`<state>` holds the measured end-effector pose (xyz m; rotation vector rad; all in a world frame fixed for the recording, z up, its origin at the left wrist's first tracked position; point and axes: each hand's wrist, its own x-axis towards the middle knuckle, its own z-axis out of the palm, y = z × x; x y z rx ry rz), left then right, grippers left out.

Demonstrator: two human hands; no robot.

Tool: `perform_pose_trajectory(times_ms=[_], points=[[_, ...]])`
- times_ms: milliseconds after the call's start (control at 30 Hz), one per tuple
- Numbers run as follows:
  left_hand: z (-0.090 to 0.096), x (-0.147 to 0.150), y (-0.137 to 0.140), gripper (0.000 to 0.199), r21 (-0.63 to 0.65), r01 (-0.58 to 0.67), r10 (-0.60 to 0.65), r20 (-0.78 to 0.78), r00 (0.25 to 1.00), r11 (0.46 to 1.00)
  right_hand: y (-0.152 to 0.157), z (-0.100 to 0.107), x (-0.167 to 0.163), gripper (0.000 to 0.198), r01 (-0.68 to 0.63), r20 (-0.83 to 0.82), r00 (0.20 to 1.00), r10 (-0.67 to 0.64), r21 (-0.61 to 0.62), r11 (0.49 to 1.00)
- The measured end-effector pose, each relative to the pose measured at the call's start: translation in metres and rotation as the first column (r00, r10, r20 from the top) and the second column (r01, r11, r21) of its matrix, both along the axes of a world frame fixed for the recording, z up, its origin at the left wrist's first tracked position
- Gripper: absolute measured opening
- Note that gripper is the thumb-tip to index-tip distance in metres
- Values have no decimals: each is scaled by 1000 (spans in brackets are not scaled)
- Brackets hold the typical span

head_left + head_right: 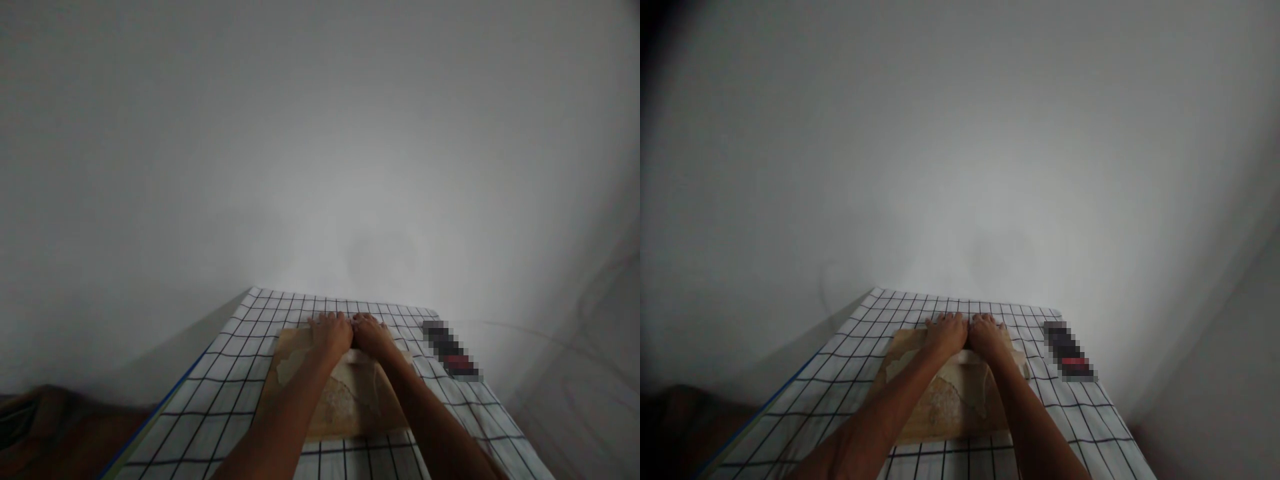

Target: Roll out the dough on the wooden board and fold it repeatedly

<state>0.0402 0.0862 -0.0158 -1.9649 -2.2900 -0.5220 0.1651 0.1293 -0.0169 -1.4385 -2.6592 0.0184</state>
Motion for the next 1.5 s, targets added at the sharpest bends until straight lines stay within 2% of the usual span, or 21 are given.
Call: perform_pose_trajectory(times_ms=[100,267,700,1133,1500], points=[[0,1,-2,42,26,-3,4,-8,1000,1000,-7,3,-2,34,30,-15,999,-29,11,999],[2,2,-7,42,-10,-8,9,15,1000,1000,-17,5,2,34,82,-24,996,-82,24,996],[4,6,-24,42,19,17,-16,-5,1000,1000,-28,2,9,32,19,-23,1000,-18,65,998],[-1,13,-38,45,77,-14,12,26,1000,997,-48,3,13,34,43,-54,998,-35,138,990],[-4,16,-54,47,72,-12,11,23,1000,997,-69,6,17,39,62,-62,997,-55,127,990]])
